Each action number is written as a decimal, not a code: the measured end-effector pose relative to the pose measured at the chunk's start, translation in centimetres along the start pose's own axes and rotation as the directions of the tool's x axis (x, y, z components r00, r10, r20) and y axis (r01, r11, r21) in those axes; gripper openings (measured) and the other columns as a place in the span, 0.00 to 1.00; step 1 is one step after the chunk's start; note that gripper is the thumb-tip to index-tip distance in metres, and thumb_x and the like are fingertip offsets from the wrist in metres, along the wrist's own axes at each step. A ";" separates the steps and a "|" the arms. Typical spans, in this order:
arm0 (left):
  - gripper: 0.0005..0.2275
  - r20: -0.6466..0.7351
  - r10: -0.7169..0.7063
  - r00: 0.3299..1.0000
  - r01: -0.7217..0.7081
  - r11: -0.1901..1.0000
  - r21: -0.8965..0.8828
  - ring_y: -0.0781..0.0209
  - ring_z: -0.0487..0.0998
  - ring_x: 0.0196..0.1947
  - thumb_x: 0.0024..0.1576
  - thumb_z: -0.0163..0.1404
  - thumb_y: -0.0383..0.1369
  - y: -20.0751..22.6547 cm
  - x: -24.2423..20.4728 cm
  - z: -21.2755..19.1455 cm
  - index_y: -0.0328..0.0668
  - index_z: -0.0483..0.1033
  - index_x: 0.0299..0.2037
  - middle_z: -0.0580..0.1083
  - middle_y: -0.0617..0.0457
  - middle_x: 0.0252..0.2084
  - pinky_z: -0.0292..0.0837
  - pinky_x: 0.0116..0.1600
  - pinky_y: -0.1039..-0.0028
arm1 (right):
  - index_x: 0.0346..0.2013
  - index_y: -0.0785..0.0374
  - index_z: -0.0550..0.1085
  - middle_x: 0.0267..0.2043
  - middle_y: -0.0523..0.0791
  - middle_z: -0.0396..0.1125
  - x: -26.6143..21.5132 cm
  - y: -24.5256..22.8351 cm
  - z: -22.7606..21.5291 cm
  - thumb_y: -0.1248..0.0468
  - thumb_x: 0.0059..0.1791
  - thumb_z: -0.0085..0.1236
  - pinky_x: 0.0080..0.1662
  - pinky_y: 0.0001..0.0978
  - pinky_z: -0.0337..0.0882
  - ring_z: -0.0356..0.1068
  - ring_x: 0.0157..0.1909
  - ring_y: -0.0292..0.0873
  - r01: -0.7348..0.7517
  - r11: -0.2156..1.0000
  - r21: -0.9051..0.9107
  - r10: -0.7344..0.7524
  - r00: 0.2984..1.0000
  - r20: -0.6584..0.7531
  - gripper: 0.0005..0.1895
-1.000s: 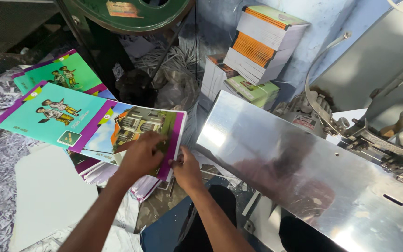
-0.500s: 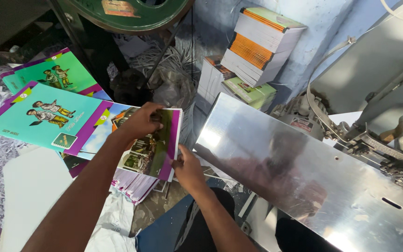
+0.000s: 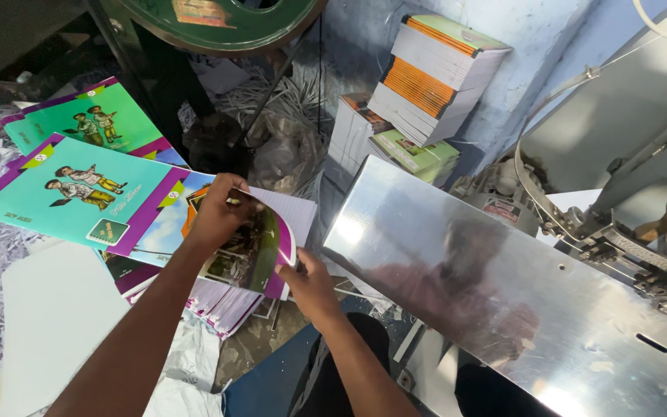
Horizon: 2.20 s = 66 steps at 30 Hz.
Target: The person repeatedly picks up a book, opens it, places it on a sewing machine, and sews the spine. The person then removes the book and places it on a growing stack of finished books. This process is repeated multiple times.
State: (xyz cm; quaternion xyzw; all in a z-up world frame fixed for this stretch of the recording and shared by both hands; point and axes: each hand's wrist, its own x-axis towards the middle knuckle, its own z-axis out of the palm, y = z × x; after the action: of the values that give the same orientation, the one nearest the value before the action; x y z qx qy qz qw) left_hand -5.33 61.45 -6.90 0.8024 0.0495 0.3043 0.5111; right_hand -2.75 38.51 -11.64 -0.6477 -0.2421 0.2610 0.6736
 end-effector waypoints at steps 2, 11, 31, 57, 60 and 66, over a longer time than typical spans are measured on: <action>0.17 -0.040 0.013 0.999 -0.015 0.999 -0.041 0.66 0.75 0.45 0.52 0.60 0.18 -0.5 -0.1 -0.1 0.41 0.66 0.44 0.65 0.55 0.46 0.79 0.45 0.73 | 0.65 0.80 0.67 0.46 0.51 0.74 0.2 0.3 0.4 0.62 0.52 0.61 0.41 0.39 0.82 0.77 0.41 0.45 -0.227 0.910 0.348 0.188 0.972 0.142 0.31; 0.17 -0.143 -0.196 0.970 0.150 0.947 -0.285 0.66 0.77 0.37 0.56 0.56 0.19 0.3 1.3 -0.7 0.44 0.64 0.50 0.74 0.52 0.42 0.70 0.37 0.75 | 0.64 0.73 0.64 0.59 0.58 0.68 1.5 -2.5 1.4 0.59 0.57 0.46 0.41 0.36 0.83 0.81 0.42 0.48 -0.165 0.951 0.260 0.145 0.985 0.095 0.25; 0.23 0.149 -0.139 0.979 0.067 0.909 0.410 0.61 0.74 0.35 0.51 0.65 0.40 7.5 6.3 -3.4 0.38 0.75 0.54 0.74 0.47 0.40 0.73 0.39 0.67 | 0.62 0.73 0.69 0.54 0.54 0.73 -2.8 -6.6 -9.4 0.58 0.56 0.48 0.46 0.37 0.83 0.79 0.44 0.47 0.088 0.990 0.107 -0.089 0.996 0.005 0.25; 0.41 -0.083 -0.274 0.958 0.202 0.441 0.875 0.37 0.70 0.62 0.43 0.57 0.70 1.1 6.3 -11.2 0.39 0.83 0.51 0.71 0.36 0.59 0.68 0.62 0.47 | 0.59 0.71 0.72 0.52 0.51 0.73 -8.6 -7.5 -19.5 0.59 0.53 0.51 0.44 0.46 0.83 0.77 0.45 0.48 0.064 0.974 0.218 -0.012 0.973 -0.232 0.23; 0.40 -0.109 -0.300 0.948 0.274 0.592 0.757 0.40 0.78 0.50 0.45 0.59 0.66 0.7 6.7 -12.6 0.34 0.81 0.52 0.77 0.34 0.50 0.73 0.53 0.54 | 0.58 0.70 0.72 0.52 0.51 0.74 -8.6 -7.4 -19.5 0.60 0.54 0.51 0.44 0.47 0.83 0.78 0.45 0.47 0.072 0.974 0.214 -0.021 0.972 -0.232 0.22; 0.27 -0.182 -0.366 0.913 0.394 0.676 0.623 0.45 0.84 0.31 0.56 0.58 0.55 0.3 6.2 -13.9 0.32 0.86 0.40 0.82 0.36 0.32 0.78 0.41 0.59 | 0.58 0.68 0.73 0.51 0.50 0.74 -8.5 -7.5 -19.5 0.60 0.53 0.51 0.43 0.46 0.83 0.77 0.44 0.46 0.054 0.976 0.211 0.000 0.968 -0.249 0.21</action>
State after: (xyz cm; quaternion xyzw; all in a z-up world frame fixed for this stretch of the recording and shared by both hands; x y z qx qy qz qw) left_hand -7.90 74.72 0.17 0.8939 0.3276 0.1721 0.2531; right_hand 4.12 18.08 -4.95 -0.5948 -0.1350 0.1936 0.7684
